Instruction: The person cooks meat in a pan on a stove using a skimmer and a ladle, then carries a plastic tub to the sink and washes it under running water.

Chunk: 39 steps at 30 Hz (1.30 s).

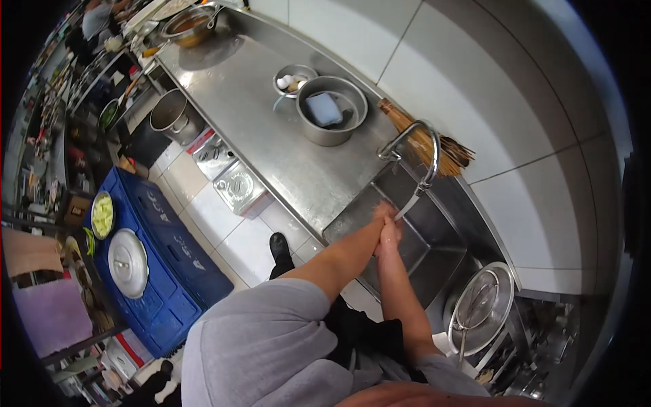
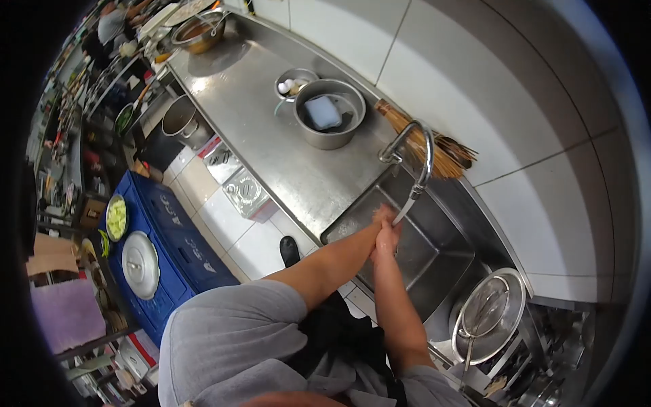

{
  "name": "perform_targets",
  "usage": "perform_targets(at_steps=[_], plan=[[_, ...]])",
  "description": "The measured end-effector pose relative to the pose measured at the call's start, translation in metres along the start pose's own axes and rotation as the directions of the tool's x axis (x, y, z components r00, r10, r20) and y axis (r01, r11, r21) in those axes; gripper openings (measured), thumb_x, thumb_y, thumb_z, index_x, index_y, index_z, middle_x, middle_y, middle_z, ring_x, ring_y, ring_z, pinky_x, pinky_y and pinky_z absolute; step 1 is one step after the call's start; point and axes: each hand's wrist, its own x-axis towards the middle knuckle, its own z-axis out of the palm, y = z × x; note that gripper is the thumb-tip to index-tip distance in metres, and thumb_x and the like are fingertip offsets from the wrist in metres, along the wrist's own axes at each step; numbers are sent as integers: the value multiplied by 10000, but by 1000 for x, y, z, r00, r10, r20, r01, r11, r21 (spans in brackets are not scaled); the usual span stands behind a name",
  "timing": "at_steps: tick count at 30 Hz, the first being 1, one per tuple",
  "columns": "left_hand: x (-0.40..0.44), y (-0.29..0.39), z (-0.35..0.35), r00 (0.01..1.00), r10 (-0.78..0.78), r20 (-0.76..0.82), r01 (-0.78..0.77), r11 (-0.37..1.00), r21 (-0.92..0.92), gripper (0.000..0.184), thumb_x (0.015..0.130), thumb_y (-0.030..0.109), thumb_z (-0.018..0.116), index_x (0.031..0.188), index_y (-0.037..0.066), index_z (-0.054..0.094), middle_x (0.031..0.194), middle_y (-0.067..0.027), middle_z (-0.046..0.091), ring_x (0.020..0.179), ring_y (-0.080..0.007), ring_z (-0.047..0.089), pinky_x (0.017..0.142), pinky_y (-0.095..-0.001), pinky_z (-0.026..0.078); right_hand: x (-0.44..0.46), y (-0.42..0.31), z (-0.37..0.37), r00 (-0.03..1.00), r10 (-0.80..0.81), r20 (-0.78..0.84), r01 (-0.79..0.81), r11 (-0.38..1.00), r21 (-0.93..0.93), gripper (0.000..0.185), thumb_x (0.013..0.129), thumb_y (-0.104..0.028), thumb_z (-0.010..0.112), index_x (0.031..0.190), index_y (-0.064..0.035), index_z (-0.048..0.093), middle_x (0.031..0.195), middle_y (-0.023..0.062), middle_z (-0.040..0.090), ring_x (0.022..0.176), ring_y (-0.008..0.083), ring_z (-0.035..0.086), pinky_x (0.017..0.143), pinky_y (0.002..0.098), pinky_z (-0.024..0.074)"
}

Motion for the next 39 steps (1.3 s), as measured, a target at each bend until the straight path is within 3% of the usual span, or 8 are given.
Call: perform_targets(at_steps=[8, 12, 18, 20, 21, 23, 26, 39], plan=[[-62, 35, -23, 978, 99, 183, -42, 956, -292, 551, 963, 489, 391, 994, 20, 679, 999, -239, 658, 961, -431, 619, 824, -469, 490, 101, 22, -45, 930, 297, 216, -355, 880, 317, 371, 930, -432, 569, 1066, -87, 589, 927, 53, 615, 904, 194, 582, 772, 353, 479], [-76, 30, -45, 983, 107, 149, -51, 941, -336, 554, 965, 481, 389, 965, 13, 685, 993, -255, 656, 967, -449, 611, 843, -477, 479, 151, 79, -56, 989, 61, 136, -26, 968, -248, 396, 881, -535, 583, 1002, -159, 611, 847, 36, 599, 689, 211, 580, 633, 355, 488], [-76, 2, -61, 943, -300, -146, 254, 930, -266, 550, 945, 486, 431, 936, 0, 688, 978, -278, 649, 975, -428, 622, 856, -458, 486, 111, 66, -37, 953, -3, 303, 179, 814, -553, 244, 914, -323, 606, 1048, -119, 584, 976, 45, 592, 844, 187, 573, 693, 343, 472], [-82, -6, -89, 990, -102, -95, 103, 995, 8, 500, 863, 373, 552, 1079, -76, 595, 1045, -274, 647, 1024, -383, 630, 843, -431, 528, 116, 76, -43, 934, -67, 351, 293, 705, -646, 228, 921, -302, 600, 1048, -114, 576, 1026, 51, 581, 892, 190, 564, 724, 357, 465], [-82, -4, -98, 989, -113, -100, 114, 994, 0, 500, 863, 373, 552, 1079, -76, 595, 1045, -274, 647, 1024, -383, 630, 843, -431, 528, 91, 50, -32, 964, 126, 233, 28, 826, -563, 195, 916, -216, 593, 1087, -128, 569, 1081, 57, 564, 917, 187, 556, 705, 352, 467], [-84, 4, -114, 889, -180, 420, 61, 958, 281, 329, 807, 235, 673, 960, -54, 643, 883, -221, 691, 805, -312, 702, 659, -397, 580, 87, 39, -28, 942, 188, 276, -7, 837, -548, 201, 920, -199, 581, 1108, -128, 564, 1088, 59, 567, 918, 186, 556, 701, 347, 467], [-56, -28, -72, 972, 121, 199, -196, 888, 416, 344, 803, 325, 672, 827, -17, 685, 763, -159, 695, 665, -237, 701, 653, -355, 580, 90, 28, -28, 905, 206, 372, 36, 834, -550, 229, 933, -156, 548, 1158, -106, 550, 1107, 72, 575, 909, 184, 572, 707, 344, 485], [-61, 3, -84, 864, -59, 501, 105, 992, -65, 215, 783, 192, 668, 803, -21, 687, 743, -118, 703, 602, -169, 683, 560, -312, 572, 84, 4, -23, 882, 59, 467, 221, 824, -522, 215, 913, -87, 562, 1125, -54, 574, 1055, 63, 603, 978, 161, 562, 817, 303, 457]])
